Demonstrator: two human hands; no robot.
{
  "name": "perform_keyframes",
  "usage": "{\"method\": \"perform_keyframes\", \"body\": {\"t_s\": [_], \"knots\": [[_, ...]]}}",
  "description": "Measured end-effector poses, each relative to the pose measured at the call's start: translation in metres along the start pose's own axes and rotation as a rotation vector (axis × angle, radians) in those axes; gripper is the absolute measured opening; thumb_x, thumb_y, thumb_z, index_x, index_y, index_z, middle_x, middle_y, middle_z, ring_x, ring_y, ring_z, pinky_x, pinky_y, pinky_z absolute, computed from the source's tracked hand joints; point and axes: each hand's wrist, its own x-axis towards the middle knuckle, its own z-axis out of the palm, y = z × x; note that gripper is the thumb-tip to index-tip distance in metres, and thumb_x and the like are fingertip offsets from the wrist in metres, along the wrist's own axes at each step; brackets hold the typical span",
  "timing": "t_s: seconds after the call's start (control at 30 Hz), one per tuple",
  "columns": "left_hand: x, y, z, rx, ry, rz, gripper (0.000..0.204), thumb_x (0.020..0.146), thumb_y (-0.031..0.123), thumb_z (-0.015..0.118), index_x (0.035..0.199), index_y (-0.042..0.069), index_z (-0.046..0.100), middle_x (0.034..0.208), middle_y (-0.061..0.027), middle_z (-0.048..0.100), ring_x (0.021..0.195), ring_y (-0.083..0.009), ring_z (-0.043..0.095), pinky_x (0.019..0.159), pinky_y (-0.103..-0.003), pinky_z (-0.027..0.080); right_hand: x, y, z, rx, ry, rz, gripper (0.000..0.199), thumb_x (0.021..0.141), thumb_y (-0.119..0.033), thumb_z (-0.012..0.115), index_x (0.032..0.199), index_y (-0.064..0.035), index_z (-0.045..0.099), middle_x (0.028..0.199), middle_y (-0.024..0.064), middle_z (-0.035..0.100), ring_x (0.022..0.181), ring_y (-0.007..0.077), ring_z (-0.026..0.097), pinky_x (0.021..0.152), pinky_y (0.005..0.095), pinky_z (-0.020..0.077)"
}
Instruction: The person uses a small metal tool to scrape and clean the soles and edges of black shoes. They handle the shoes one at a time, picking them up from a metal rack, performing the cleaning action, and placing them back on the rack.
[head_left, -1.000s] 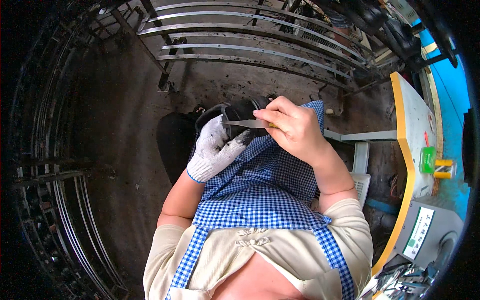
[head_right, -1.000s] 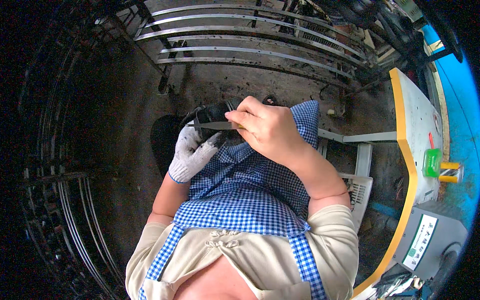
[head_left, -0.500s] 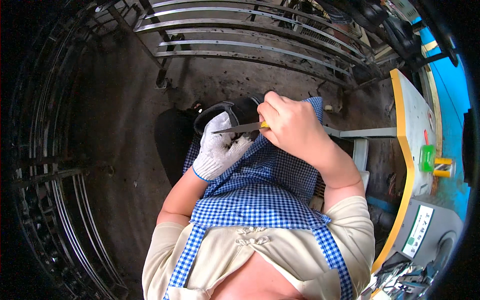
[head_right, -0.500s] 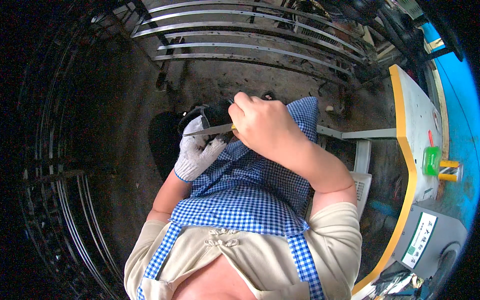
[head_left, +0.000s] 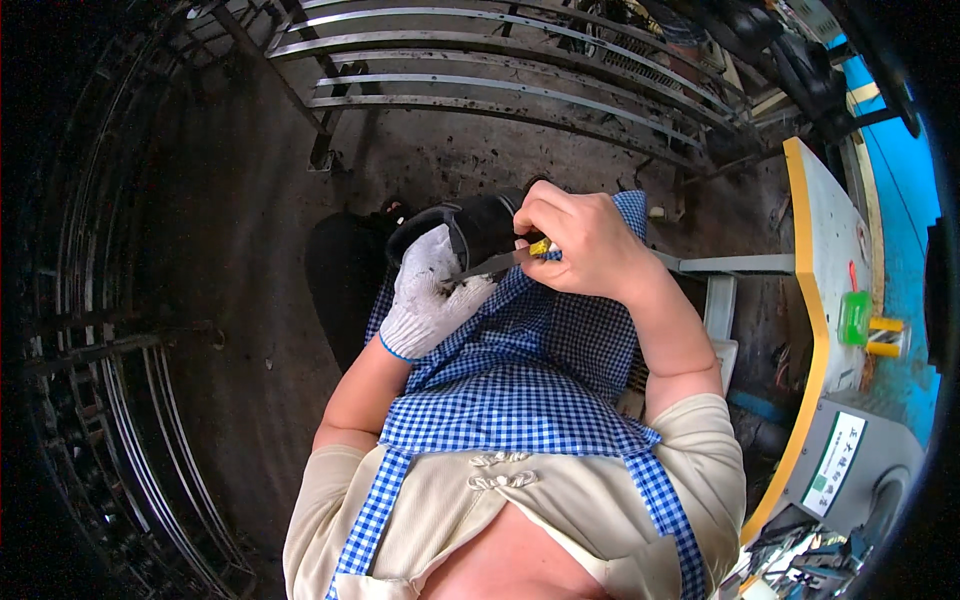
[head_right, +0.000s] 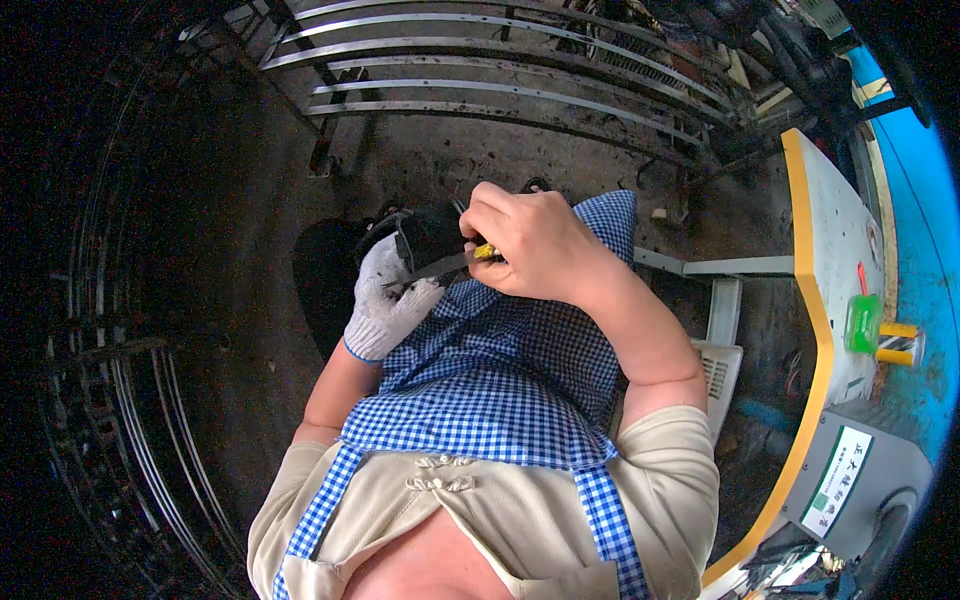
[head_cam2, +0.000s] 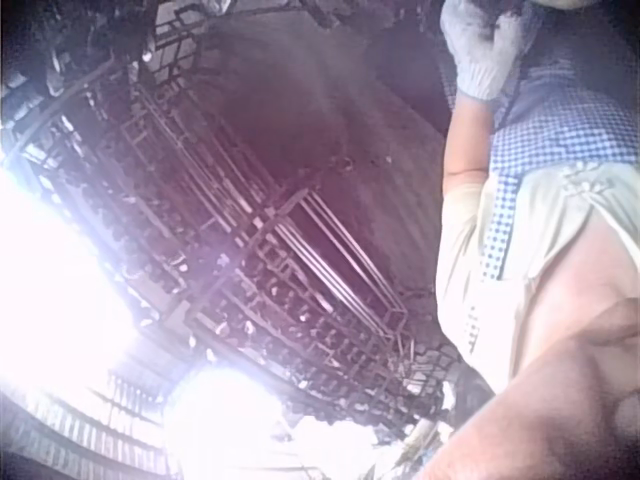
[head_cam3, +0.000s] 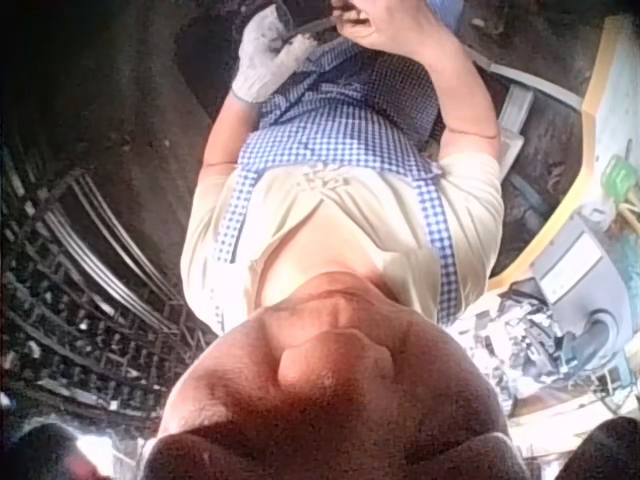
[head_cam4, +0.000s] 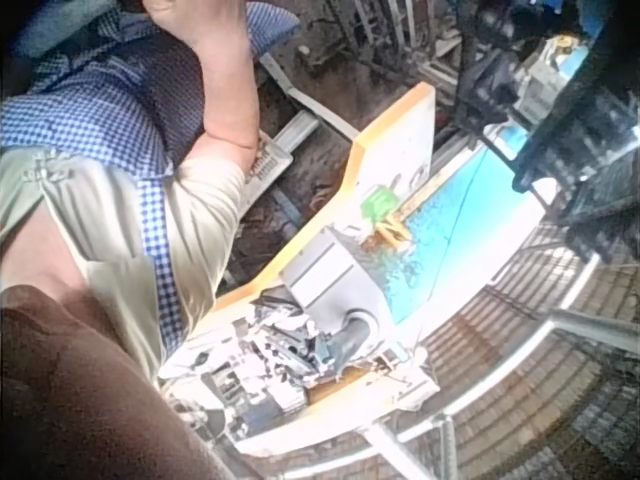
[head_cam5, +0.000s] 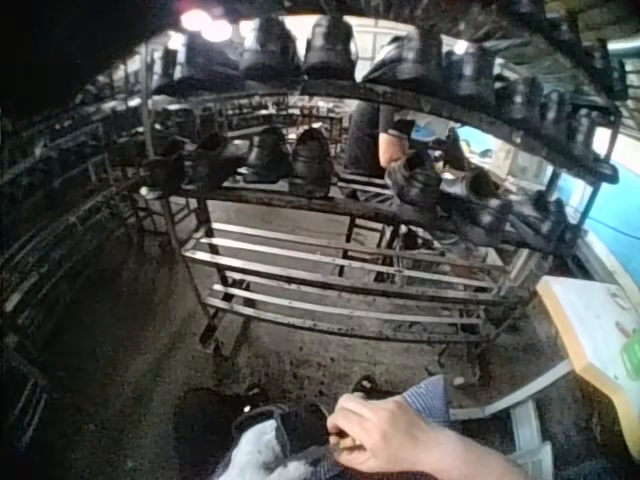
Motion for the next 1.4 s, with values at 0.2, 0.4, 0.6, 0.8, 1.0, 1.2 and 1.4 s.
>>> {"method": "perform_keyframes", "body": {"t_s": [0.2, 0.4, 0.6, 0.8, 1.0, 1.2, 1.4], "knots": [[0.001, -0.009, 0.004, -0.026, 0.017, 0.060, 0.029, 0.074, 0.009, 0.073, 0.102, 0.003, 0.068, 0.095, -0.0136, 0.067, 0.082, -0.0279, 0.066, 0.071, -0.033, 0.052, 0.000, -0.007, -0.007, -0.005, -0.024, 0.038, 0.021, 0.068, -0.012, 0.073, 0.081, -0.0053, 0.057, 0.081, 0.0075, 0.055, 0.061, 0.0252, 0.063, 0.055, 0.0350, 0.0530], [0.004, -0.004, 0.005, -0.035, 0.002, 0.072, 0.029, 0.073, 0.010, 0.074, 0.101, 0.003, 0.068, 0.097, -0.0140, 0.067, 0.085, -0.0303, 0.066, 0.073, -0.036, 0.052, 0.000, -0.008, -0.010, 0.013, -0.009, 0.085, 0.021, 0.066, -0.008, 0.071, 0.081, -0.0060, 0.057, 0.079, 0.0069, 0.055, 0.063, 0.0252, 0.062, 0.054, 0.0350, 0.0501], [-0.001, -0.005, 0.009, -0.092, -0.037, 0.006, 0.034, 0.072, 0.012, 0.074, 0.104, 0.003, 0.067, 0.097, -0.0141, 0.067, 0.085, -0.0310, 0.066, 0.073, -0.036, 0.052, 0.001, -0.017, -0.017, -0.071, -0.113, 0.025, 0.021, 0.064, -0.007, 0.070, 0.080, -0.0053, 0.057, 0.078, 0.0072, 0.054, 0.063, 0.0253, 0.062, 0.053, 0.0353, 0.0496], [-0.002, -0.004, 0.005, 0.065, -0.090, -0.034, 0.030, 0.075, 0.011, 0.072, 0.103, 0.002, 0.064, 0.094, -0.0100, 0.066, 0.085, -0.0259, 0.064, 0.078, -0.035, 0.050, 0.005, -0.015, -0.012, -0.136, -0.111, 0.002, 0.023, 0.062, -0.009, 0.072, 0.077, -0.0056, 0.055, 0.076, 0.0073, 0.054, 0.062, 0.0253, 0.061, 0.053, 0.0353, 0.0496], [-0.003, -0.009, 0.006, -0.013, -0.026, 0.103, 0.032, 0.074, 0.014, 0.073, 0.102, 0.002, 0.064, 0.094, -0.0102, 0.066, 0.084, -0.0259, 0.064, 0.076, -0.035, 0.049, -0.010, 0.006, 0.006, 0.115, 0.059, 0.002, 0.026, 0.058, -0.006, 0.074, 0.075, -0.0062, 0.054, 0.072, 0.0064, 0.056, 0.058, 0.0237, 0.059, 0.051, 0.0327, 0.0467], [-0.002, -0.009, 0.010, -0.123, -0.071, -0.010, 0.033, 0.078, 0.015, 0.072, 0.109, 0.004, 0.066, 0.099, -0.0140, 0.066, 0.085, -0.0288, 0.064, 0.076, -0.034, 0.051, -0.017, 0.012, 0.018, 0.323, 0.149, 0.081, 0.021, 0.063, -0.007, 0.071, 0.074, -0.0059, 0.053, 0.070, 0.0071, 0.055, 0.059, 0.0233, 0.059, 0.052, 0.0319, 0.0461], [-0.003, -0.012, 0.011, -0.046, -0.088, -0.034, 0.029, 0.081, 0.016, 0.070, 0.107, 0.003, 0.066, 0.095, -0.0128, 0.067, 0.081, -0.0264, 0.065, 0.073, -0.033, 0.051, -0.018, 0.017, 0.025, 0.306, 0.202, 0.118, 0.017, 0.066, -0.007, 0.069, 0.075, -0.0054, 0.054, 0.070, 0.0071, 0.055, 0.060, 0.0228, 0.058, 0.052, 0.0315, 0.0453]]}}
